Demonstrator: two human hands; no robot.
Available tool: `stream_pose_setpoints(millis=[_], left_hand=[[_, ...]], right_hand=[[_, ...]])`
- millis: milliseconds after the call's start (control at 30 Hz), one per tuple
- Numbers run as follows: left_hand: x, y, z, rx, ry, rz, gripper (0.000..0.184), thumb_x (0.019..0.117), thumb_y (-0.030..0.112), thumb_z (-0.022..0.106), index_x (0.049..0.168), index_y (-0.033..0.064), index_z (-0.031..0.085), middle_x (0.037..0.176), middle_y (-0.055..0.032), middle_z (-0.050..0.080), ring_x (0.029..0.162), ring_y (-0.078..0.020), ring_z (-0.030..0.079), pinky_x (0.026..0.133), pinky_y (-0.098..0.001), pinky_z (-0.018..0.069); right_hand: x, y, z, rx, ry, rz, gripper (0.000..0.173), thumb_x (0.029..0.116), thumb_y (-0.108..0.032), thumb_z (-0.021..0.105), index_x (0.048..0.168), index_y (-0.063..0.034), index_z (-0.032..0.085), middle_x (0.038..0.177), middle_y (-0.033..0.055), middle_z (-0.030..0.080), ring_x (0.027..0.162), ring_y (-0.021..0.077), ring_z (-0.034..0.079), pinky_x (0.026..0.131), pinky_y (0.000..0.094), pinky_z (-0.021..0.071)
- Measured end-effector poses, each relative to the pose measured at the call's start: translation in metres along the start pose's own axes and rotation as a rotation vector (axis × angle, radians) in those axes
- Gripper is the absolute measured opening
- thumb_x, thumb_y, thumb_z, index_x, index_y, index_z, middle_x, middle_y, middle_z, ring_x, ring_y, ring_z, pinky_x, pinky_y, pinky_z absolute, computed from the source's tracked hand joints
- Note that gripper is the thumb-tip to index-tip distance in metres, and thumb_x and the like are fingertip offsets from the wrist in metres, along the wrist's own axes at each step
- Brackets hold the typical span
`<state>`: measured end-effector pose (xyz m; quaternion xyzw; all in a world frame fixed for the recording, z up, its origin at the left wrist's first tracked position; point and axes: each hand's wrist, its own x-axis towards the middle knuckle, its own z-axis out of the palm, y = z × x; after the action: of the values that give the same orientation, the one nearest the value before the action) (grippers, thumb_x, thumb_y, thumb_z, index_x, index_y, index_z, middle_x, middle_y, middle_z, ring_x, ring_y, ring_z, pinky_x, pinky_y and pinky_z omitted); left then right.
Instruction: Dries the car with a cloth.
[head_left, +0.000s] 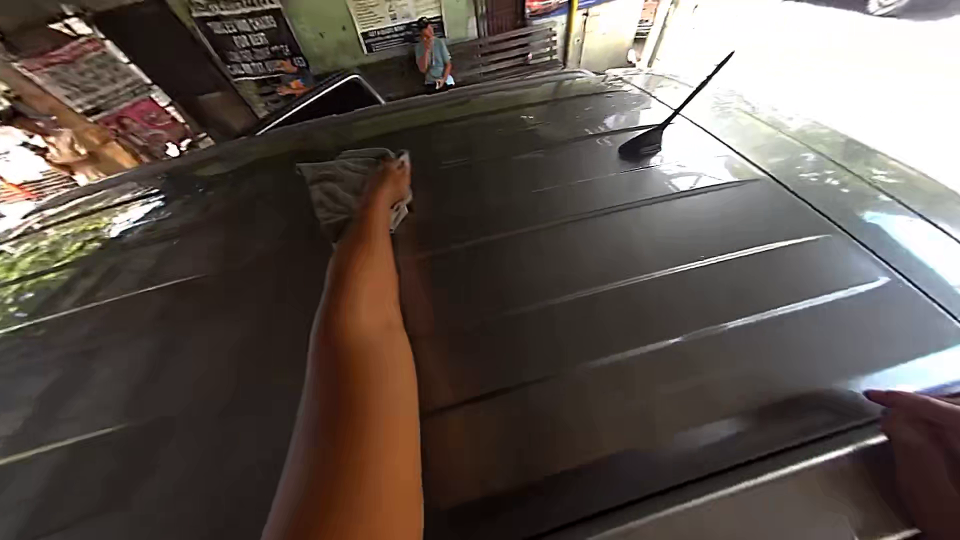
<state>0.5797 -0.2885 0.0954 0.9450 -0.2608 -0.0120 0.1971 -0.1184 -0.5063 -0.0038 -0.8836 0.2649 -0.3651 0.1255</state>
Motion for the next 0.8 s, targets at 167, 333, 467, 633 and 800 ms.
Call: stream_pose_setpoints(millis=[167,333,467,633,800], left_hand=[[-0.034,0.254,0.116,-0.020,-0.289,0.605,0.055,0.1119,0.039,0.032,0.145,0.0018,0.054,0.152,-0.0247,0.048,0.143,-0.0405,0.045,0.118,-0.0624,0.0326],[-0.118,0.382,0.177,0.095,-0.310,0.854,0.056,0.1110,0.039,0.030,0.157,0.0076,0.040,0.161,-0.0230,0.037,0.152,-0.0390,0.031,0.123,-0.0584,0.0235],[-0.223,0.430,0.183,0.063,-0.538,1.117,0.053,0.1122,0.036,0.028,0.157,0.0107,0.042,0.163,-0.0160,0.037,0.153,-0.0318,0.031,0.126,-0.0533,0.0223],[-0.379,0.389,0.145,-0.105,-0.731,1.371,0.049,0.1109,0.024,0.034,0.155,0.0046,0.044,0.162,-0.0162,0.039,0.154,-0.0295,0.030,0.128,-0.0464,0.0160],[-0.455,0.247,0.061,-0.255,-0.750,0.950,0.045,0.1121,0.026,0.035,0.154,0.0154,0.048,0.153,-0.0052,0.053,0.141,-0.0167,0.049,0.120,-0.0410,0.0374]], right_hand=[[0.000,-0.007,0.003,0.039,0.147,0.018,0.032,0.1010,-0.024,0.050,0.102,-0.0050,0.076,0.088,0.0113,0.070,0.078,0.0153,0.065,0.069,0.0305,0.0537],[0.000,-0.003,0.002,0.106,0.136,0.054,0.028,0.1002,-0.022,0.052,0.104,-0.0084,0.076,0.092,0.0052,0.071,0.080,0.0103,0.066,0.071,0.0281,0.0561],[0.001,-0.003,-0.007,0.129,0.201,0.063,0.035,0.1003,-0.033,0.054,0.120,-0.0111,0.072,0.105,0.0080,0.069,0.088,0.0148,0.067,0.074,0.0354,0.0587],[0.005,-0.004,-0.017,0.215,0.309,-0.054,0.073,0.1009,-0.057,0.036,0.148,-0.0030,0.049,0.149,0.0229,0.045,0.139,0.0294,0.044,0.113,0.0438,0.0412],[0.000,0.001,-0.021,0.294,0.294,-0.083,0.065,0.1045,-0.052,0.032,0.141,-0.0057,0.060,0.135,0.0208,0.059,0.128,0.0305,0.054,0.107,0.0454,0.0448]])
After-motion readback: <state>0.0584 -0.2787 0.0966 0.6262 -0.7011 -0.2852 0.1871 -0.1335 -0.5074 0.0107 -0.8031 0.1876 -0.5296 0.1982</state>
